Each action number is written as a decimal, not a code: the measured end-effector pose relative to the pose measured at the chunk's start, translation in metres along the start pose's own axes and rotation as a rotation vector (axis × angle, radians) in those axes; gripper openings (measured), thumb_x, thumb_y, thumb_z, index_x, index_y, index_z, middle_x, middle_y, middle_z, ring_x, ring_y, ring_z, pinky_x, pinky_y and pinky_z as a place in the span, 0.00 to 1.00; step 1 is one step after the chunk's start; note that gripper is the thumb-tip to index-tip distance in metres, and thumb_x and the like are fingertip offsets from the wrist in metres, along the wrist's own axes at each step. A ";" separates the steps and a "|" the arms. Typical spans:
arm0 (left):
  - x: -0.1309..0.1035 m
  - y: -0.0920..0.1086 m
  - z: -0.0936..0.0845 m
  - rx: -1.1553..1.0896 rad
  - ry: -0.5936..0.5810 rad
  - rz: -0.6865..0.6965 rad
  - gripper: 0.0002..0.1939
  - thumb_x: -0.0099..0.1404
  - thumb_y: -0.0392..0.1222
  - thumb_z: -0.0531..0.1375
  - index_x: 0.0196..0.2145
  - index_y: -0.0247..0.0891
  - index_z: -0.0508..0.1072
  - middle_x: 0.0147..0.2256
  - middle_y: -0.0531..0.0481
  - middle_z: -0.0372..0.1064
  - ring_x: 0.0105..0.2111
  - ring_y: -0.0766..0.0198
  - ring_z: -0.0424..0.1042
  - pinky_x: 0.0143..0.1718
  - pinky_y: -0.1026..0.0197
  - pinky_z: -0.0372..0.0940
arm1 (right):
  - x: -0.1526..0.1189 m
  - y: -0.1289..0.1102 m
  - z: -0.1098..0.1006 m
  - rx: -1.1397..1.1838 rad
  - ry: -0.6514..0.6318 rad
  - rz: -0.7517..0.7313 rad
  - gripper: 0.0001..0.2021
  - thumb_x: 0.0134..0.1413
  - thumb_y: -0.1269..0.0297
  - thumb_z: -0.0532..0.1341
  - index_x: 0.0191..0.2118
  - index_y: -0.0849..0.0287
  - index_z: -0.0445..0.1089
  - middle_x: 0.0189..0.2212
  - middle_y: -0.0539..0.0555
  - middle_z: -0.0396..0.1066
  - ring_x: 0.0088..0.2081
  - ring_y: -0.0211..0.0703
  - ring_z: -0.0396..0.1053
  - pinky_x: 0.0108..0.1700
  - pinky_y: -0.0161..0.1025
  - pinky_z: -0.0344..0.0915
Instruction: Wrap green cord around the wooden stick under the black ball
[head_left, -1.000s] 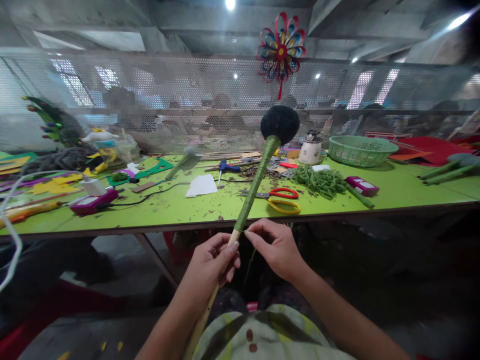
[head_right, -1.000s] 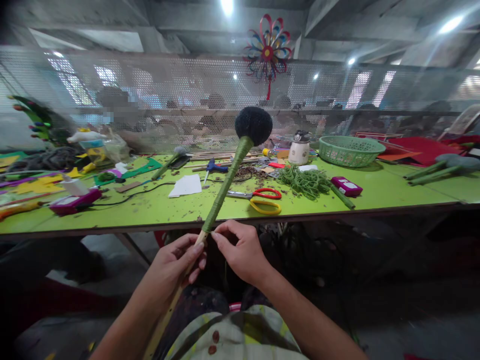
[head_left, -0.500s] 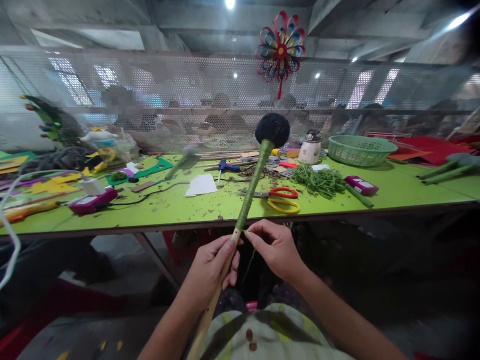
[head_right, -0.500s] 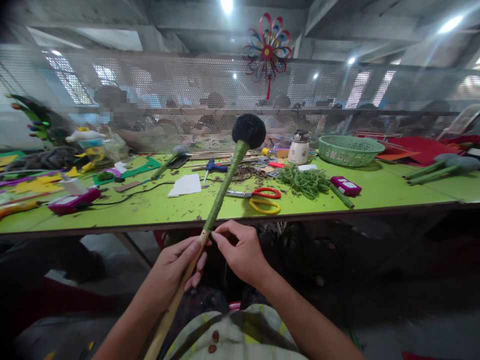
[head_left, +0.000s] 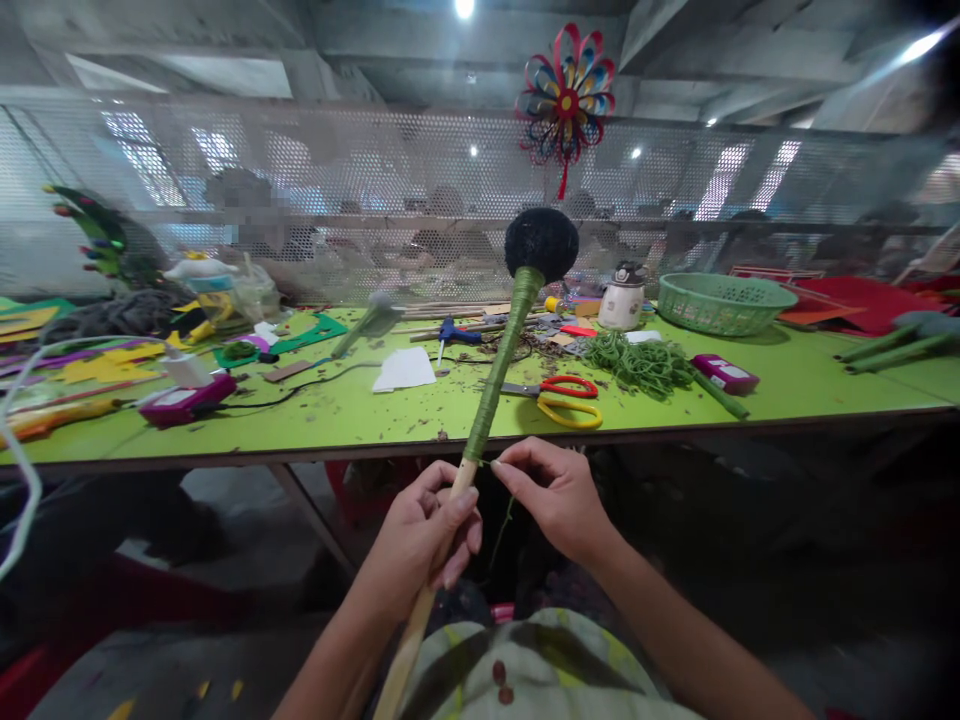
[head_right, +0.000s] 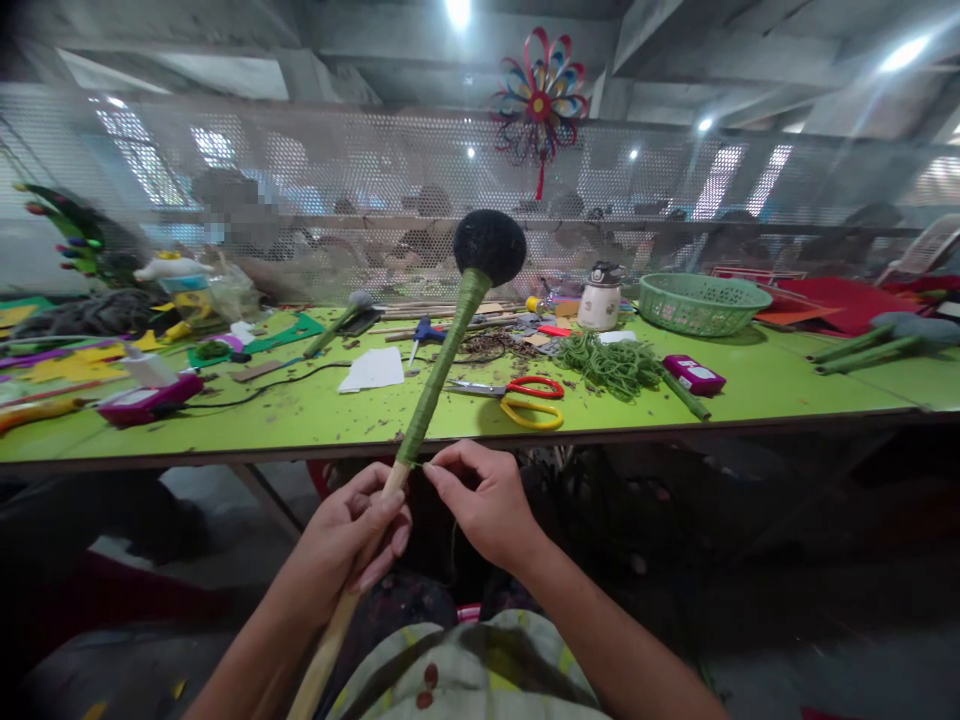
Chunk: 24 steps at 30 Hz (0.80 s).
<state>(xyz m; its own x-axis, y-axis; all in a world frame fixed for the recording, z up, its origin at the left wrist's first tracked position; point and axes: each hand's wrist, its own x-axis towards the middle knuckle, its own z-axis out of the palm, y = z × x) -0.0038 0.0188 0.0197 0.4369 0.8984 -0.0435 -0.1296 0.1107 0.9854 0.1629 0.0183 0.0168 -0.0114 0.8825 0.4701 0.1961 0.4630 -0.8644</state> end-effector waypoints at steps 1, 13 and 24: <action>0.000 0.000 0.000 0.005 0.002 0.003 0.11 0.63 0.47 0.56 0.32 0.39 0.59 0.18 0.56 0.68 0.07 0.77 0.55 0.07 0.77 0.45 | 0.000 0.000 0.000 0.004 -0.003 -0.007 0.05 0.52 0.68 0.61 0.28 0.62 0.71 0.21 0.49 0.66 0.23 0.34 0.60 0.25 0.30 0.58; -0.002 -0.003 -0.002 -0.016 0.003 -0.028 0.11 0.66 0.47 0.53 0.36 0.36 0.67 0.20 0.56 0.65 0.12 0.75 0.61 0.12 0.73 0.50 | 0.002 0.002 0.003 0.028 -0.040 0.018 0.05 0.52 0.67 0.61 0.29 0.62 0.71 0.22 0.50 0.67 0.24 0.35 0.61 0.27 0.32 0.59; -0.001 0.000 -0.002 -0.035 -0.011 -0.026 0.12 0.66 0.47 0.52 0.38 0.35 0.67 0.20 0.54 0.67 0.10 0.79 0.52 0.11 0.74 0.42 | 0.001 -0.004 0.002 0.070 -0.018 0.019 0.06 0.52 0.66 0.61 0.28 0.62 0.71 0.21 0.49 0.67 0.23 0.35 0.60 0.26 0.31 0.58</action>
<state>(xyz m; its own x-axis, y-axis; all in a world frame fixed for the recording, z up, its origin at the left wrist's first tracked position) -0.0056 0.0188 0.0199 0.4502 0.8904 -0.0671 -0.1494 0.1492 0.9775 0.1598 0.0173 0.0201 -0.0263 0.8924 0.4505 0.1276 0.4500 -0.8839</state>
